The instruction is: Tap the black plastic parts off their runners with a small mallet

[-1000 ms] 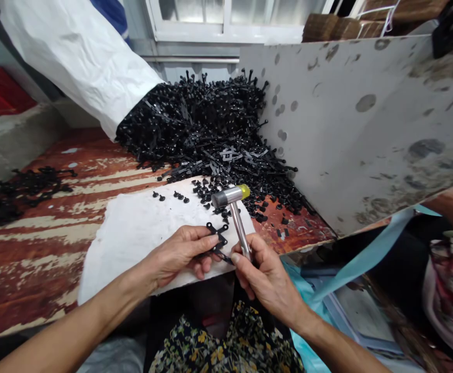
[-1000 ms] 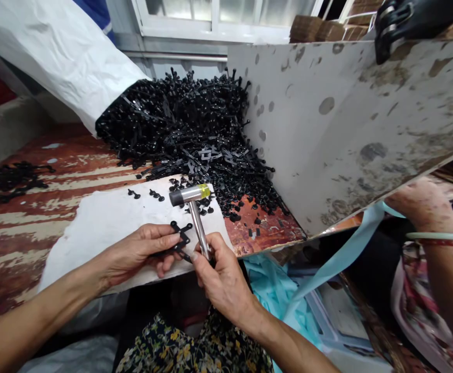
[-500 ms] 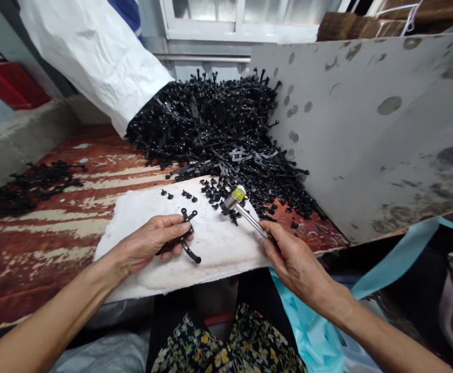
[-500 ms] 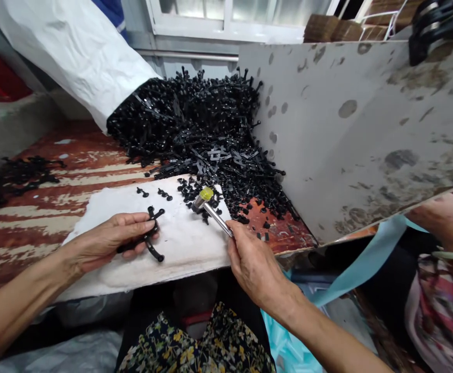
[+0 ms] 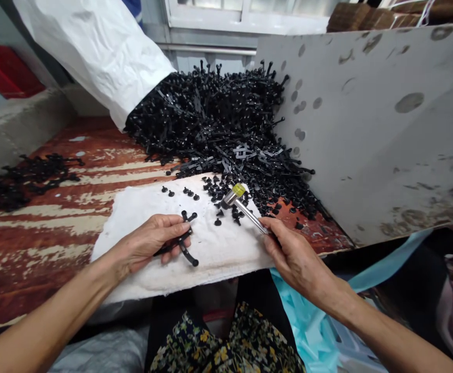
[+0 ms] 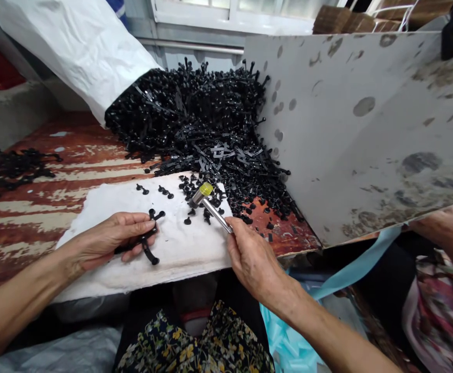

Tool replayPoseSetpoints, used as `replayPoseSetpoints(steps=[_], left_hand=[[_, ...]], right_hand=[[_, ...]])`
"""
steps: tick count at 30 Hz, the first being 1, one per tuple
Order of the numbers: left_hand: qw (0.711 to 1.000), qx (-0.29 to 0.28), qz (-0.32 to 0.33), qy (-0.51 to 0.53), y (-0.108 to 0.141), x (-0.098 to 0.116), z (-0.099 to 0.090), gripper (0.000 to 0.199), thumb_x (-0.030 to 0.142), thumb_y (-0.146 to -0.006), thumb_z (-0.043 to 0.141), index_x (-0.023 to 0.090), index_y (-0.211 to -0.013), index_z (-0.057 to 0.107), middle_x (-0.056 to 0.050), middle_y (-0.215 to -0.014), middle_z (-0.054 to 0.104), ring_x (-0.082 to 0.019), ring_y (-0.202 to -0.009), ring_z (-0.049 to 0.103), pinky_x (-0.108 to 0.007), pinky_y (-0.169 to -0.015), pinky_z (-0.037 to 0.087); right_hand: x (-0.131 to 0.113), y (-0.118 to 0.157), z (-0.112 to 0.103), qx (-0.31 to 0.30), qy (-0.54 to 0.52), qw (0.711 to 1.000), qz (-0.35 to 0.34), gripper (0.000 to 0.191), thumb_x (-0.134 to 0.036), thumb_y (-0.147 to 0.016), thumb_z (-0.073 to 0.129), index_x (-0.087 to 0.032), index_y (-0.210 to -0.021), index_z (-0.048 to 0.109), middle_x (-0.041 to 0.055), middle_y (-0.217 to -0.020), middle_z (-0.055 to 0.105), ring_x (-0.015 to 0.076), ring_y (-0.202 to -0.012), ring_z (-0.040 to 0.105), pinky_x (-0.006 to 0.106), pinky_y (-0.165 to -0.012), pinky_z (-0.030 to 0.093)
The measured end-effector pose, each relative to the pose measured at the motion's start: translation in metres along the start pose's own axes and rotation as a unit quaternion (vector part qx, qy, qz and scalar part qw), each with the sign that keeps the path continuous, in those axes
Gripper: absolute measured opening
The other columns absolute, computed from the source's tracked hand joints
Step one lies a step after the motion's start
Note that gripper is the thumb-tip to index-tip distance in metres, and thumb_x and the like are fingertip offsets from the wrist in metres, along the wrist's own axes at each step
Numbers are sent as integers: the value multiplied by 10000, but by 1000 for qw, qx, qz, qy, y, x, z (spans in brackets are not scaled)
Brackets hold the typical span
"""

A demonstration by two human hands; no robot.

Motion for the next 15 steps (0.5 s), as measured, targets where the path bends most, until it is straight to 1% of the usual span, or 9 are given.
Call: replayPoseSetpoints(steps=[5,8,12,15], left_hand=[[1000,-3,-7,4,-1,-1,0,554,550,-479,870,107,-631,573,-19,-586,639,-37,-367,457,-130,-298,306],[1000,-5,-9,7,-3,-2,0,538,540,-503,863,107,-636,574,-24,-588,643,-36,-361,454,-128,-295,295],[1000,-2,-14,10,-3,-4,-1,520,523,-511,864,108,-649,583,-25,-588,642,-40,-362,459,-127,-289,281],[1000,-7,-16,13,-2,-4,2,500,500,-514,865,110,-655,586,-22,-589,642,-34,-354,445,-121,-283,257]], right_hand=[[0,4,5,-8,12,1000,-18,294,-152,-922,376,-125,-1175,524,166,-1029,719,255,-875,720,360,-703,581],[-2,11,9,-25,29,999,-5,299,-158,-924,371,-132,-1180,523,161,-1007,724,271,-852,723,380,-681,585],[-9,25,10,-45,-10,999,0,308,-164,-938,378,-162,-1216,510,122,-993,725,237,-878,722,347,-739,583],[-9,32,6,-26,-57,998,24,278,-216,-956,403,-186,-1205,521,86,-954,724,206,-881,716,290,-740,574]])
Point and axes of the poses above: each hand's wrist, its own y-axis away from the middle knuckle, its own z-axis out of the palm, x = y × z, the point moved 7 cm from there along -y, towards the middle knuckle
